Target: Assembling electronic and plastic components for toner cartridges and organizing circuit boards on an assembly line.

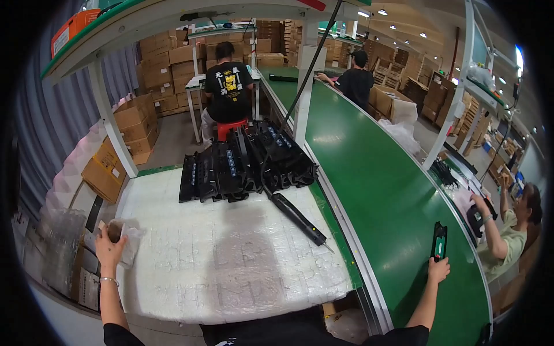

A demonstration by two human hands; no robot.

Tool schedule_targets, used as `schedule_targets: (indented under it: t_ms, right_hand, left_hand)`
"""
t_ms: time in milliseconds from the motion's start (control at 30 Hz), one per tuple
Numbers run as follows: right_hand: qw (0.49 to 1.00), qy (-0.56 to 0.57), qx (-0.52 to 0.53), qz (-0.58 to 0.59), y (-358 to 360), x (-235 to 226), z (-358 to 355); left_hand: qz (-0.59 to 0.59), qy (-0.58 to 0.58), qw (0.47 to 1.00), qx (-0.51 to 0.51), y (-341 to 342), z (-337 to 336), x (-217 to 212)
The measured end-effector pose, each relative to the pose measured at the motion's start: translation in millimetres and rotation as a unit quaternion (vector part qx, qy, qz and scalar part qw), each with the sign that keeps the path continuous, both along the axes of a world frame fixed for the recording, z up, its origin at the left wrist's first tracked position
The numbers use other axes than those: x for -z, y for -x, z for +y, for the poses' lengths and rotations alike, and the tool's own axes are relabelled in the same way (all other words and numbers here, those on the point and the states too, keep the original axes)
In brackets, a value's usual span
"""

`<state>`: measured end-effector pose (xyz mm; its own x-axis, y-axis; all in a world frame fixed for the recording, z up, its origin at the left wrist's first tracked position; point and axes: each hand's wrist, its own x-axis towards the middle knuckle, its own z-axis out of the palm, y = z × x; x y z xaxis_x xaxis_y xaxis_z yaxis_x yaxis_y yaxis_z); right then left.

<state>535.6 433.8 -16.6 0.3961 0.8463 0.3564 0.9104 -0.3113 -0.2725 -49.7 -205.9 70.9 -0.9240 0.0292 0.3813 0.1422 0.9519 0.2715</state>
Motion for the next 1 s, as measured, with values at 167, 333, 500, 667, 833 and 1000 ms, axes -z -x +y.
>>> schedule_targets:
  t_ms: [167, 333, 500, 667, 833, 1000]
  right_hand:
    - [0.969, -0.132, -0.196, -0.068, 56, 9, 0]
    - [0.741, -0.038, -0.576, 0.344, 236, -69, -83]
    - [0.454, 0.031, -0.852, 0.258, 395, -184, -159]
    - [0.427, 0.007, -0.835, 0.347, 537, -334, -142]
    - [0.341, 0.067, -0.813, 0.467, 571, -366, -190]
    - [0.167, 0.021, -0.985, -0.038, 570, -239, -239]
  left_hand:
    - [0.076, 0.011, 0.997, 0.022, -4, 1, 5]
    - [0.090, -0.001, 0.956, 0.279, -100, 42, 27]
    - [-0.024, 0.032, 0.967, 0.250, -172, 37, 61]
    - [0.135, -0.095, 0.957, 0.237, -165, 42, 85]
    - [0.149, -0.098, 0.955, 0.238, -161, 41, 79]
    - [0.135, -0.083, 0.966, 0.205, -158, 42, 69]
